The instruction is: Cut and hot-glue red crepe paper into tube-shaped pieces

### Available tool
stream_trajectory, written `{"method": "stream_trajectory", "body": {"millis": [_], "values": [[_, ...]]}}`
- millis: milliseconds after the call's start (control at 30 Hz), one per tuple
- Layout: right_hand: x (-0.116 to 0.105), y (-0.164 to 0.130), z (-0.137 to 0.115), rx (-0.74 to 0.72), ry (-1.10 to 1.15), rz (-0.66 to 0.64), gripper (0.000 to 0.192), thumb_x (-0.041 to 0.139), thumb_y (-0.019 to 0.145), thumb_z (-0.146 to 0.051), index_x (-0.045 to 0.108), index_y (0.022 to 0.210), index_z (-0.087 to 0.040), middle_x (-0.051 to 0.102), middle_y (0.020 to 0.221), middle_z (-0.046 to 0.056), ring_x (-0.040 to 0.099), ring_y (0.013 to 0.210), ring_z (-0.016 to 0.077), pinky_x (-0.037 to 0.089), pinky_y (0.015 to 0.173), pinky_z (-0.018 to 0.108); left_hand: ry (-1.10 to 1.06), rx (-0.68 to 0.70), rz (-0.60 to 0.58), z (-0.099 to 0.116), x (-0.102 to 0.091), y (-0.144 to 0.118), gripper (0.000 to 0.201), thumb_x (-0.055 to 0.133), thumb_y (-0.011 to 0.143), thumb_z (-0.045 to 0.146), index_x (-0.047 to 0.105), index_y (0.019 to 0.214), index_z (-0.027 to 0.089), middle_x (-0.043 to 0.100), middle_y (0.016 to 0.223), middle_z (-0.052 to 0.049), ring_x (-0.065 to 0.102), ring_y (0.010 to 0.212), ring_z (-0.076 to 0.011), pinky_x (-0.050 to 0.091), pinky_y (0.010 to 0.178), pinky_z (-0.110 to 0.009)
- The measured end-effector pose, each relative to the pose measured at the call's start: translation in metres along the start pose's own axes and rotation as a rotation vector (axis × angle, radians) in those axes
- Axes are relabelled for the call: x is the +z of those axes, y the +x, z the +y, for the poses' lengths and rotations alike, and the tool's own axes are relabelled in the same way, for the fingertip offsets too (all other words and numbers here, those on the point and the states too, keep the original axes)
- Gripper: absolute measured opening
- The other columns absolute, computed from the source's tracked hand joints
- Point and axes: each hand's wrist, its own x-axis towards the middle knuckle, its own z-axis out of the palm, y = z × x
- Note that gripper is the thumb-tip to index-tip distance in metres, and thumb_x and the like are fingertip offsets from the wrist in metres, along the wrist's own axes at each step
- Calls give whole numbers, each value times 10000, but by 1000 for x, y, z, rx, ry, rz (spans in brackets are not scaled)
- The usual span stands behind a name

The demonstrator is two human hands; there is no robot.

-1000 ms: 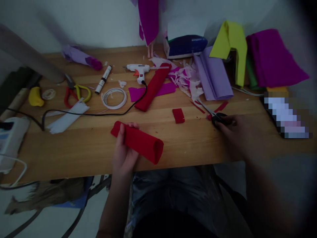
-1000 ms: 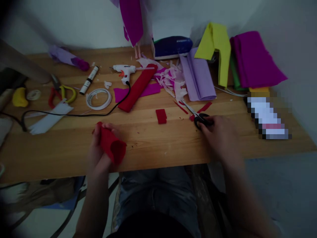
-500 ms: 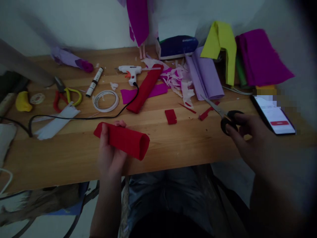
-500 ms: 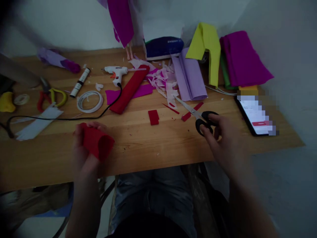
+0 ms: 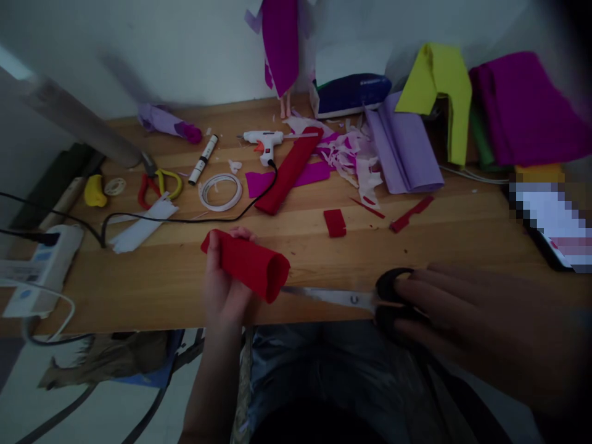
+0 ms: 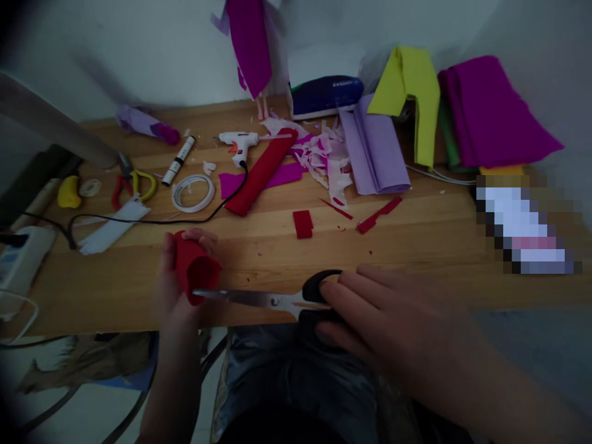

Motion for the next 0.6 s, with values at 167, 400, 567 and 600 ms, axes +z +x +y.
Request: {"method": "stream_trajectory", "body": {"millis": [167, 400, 567, 600], "values": [[1, 8, -2, 72, -90, -7, 347, 373, 958, -501, 573, 835, -246, 626, 694, 28, 521, 553, 176, 255, 515, 327, -37, 93, -156, -8, -10, 3, 333, 387, 998, 343, 592, 812, 157, 632, 729, -8, 652, 756, -114, 581, 759, -233], [9, 27, -6, -5, -154, 39, 388, 373, 979, -429, 589, 739, -213, 563, 577, 27, 460, 504, 164, 203, 500, 316, 80, 199, -303, -27, -11, -5, 279, 541, 934, 356, 615, 753, 157, 598, 726, 18, 634, 740, -91, 548, 832, -227], [25, 32, -5, 18, -100, 55, 408, 355, 994, -404, 617, 766, -190, 572, 576, 22, 501, 505, 158, 253, 501, 306, 82, 192, -368, -39, -8, -10, 270, 536, 933, 378, 628, 788, 169, 608, 749, 14, 642, 776, -99, 537, 886, -246], [29, 31, -4, 22, -80, 63, 402, 366, 991, -401, 617, 761, -188, 576, 577, 24, 504, 506, 156, 262, 504, 306, 78, 191, -379, -40, -8, -10, 270, 527, 938, 378, 631, 801, 169, 613, 759, 13, 644, 788, -100, 534, 897, -248]]}}
